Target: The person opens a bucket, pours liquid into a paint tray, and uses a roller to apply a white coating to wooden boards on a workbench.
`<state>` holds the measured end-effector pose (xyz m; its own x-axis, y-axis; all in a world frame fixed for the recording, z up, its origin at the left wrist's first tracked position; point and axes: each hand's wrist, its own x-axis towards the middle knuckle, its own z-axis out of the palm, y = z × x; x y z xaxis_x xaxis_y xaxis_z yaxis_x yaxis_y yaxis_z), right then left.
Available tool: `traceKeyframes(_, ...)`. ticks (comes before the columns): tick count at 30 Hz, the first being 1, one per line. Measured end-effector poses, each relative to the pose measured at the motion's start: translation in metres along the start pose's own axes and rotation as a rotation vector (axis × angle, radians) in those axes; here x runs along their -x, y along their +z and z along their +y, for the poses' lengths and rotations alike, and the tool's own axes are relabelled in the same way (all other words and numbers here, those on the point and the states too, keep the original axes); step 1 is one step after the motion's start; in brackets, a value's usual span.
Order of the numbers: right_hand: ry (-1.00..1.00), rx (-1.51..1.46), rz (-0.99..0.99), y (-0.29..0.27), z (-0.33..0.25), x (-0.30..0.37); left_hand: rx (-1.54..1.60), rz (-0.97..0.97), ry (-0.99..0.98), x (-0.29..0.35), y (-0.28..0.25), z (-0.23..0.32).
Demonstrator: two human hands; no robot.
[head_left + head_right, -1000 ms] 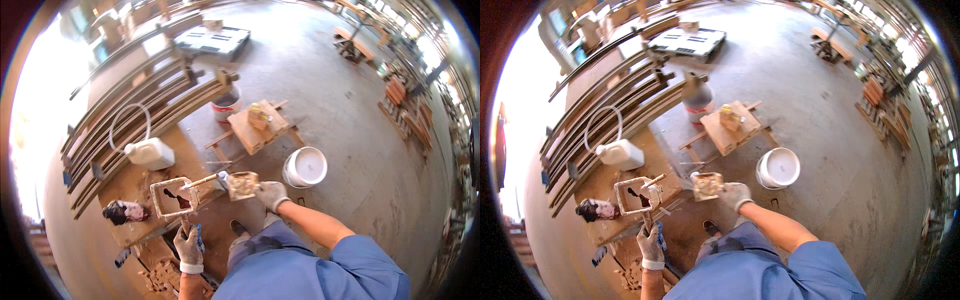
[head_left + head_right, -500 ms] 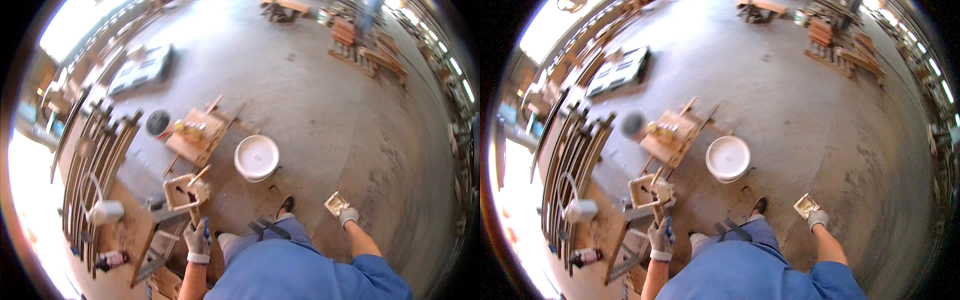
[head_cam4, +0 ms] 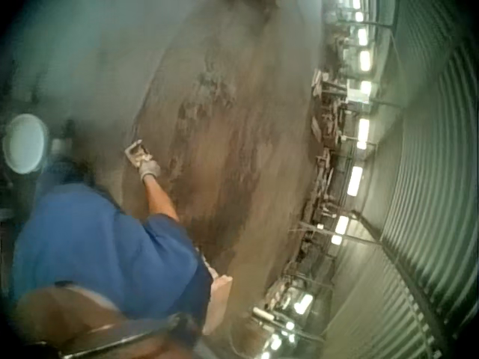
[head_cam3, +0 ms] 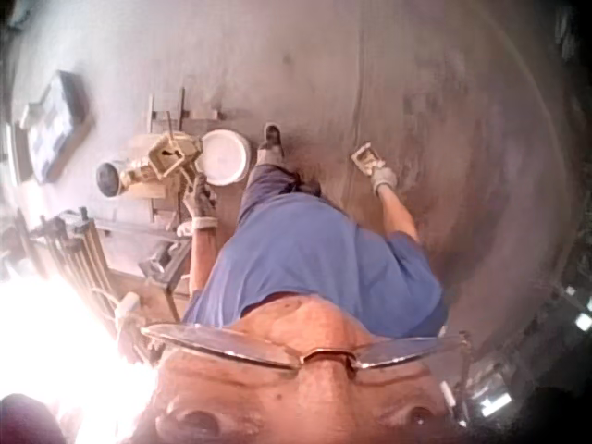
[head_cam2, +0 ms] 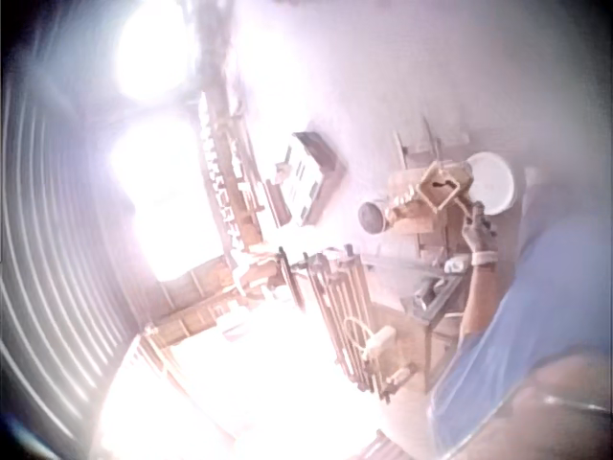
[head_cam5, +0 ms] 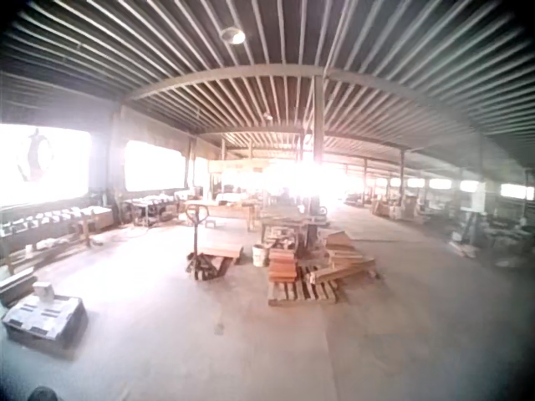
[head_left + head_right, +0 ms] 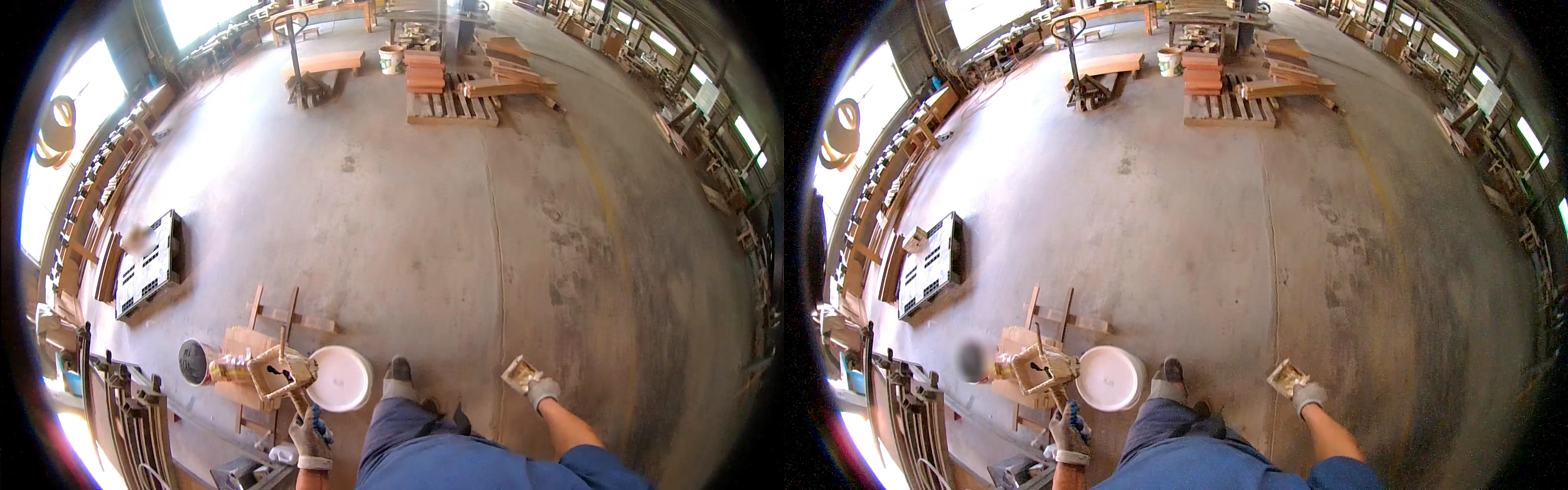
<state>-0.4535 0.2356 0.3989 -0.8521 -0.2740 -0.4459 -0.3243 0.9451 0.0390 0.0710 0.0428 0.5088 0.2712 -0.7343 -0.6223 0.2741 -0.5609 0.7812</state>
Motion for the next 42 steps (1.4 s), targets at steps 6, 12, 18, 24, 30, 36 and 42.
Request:
traceKeyframes(6, 0.202, 0.098, -0.066, 0.009, -0.022, -0.073, 0.082, -0.079, 0.004, -0.105, 0.091, 0.009)
traceKeyframes(12, 0.386, 0.084, -0.111, -0.066, -0.12, -0.103, 0.118, -0.103, -0.019, -0.186, 0.178, 0.078)
traceKeyframes(18, 0.319, 0.116, -0.069, -0.097, -0.225, -0.166, 0.103, -0.066, 0.045, -0.259, 0.253, 0.162)
traceKeyframes(24, 0.181, 0.264, -0.159, -0.103, -0.365, -0.286, 0.219, 0.095, 0.02, -0.351, 0.297, 0.202)
traceKeyframes(30, -0.576, 0.674, -0.181, -0.118, -0.59, -0.441, 0.377, 0.268, 0.028, -0.43, 0.318, 0.245)
traceKeyframes(36, -0.363, 0.163, 0.037, -0.248, -0.936, -0.413, 0.392, 0.447, 0.003, -0.504, 0.328, 0.283)
traceKeyframes(42, -0.53, 0.092, 0.112, -0.242, -1.144, -0.45, 0.473, 0.521, -0.015, -0.607, 0.371, 0.371)
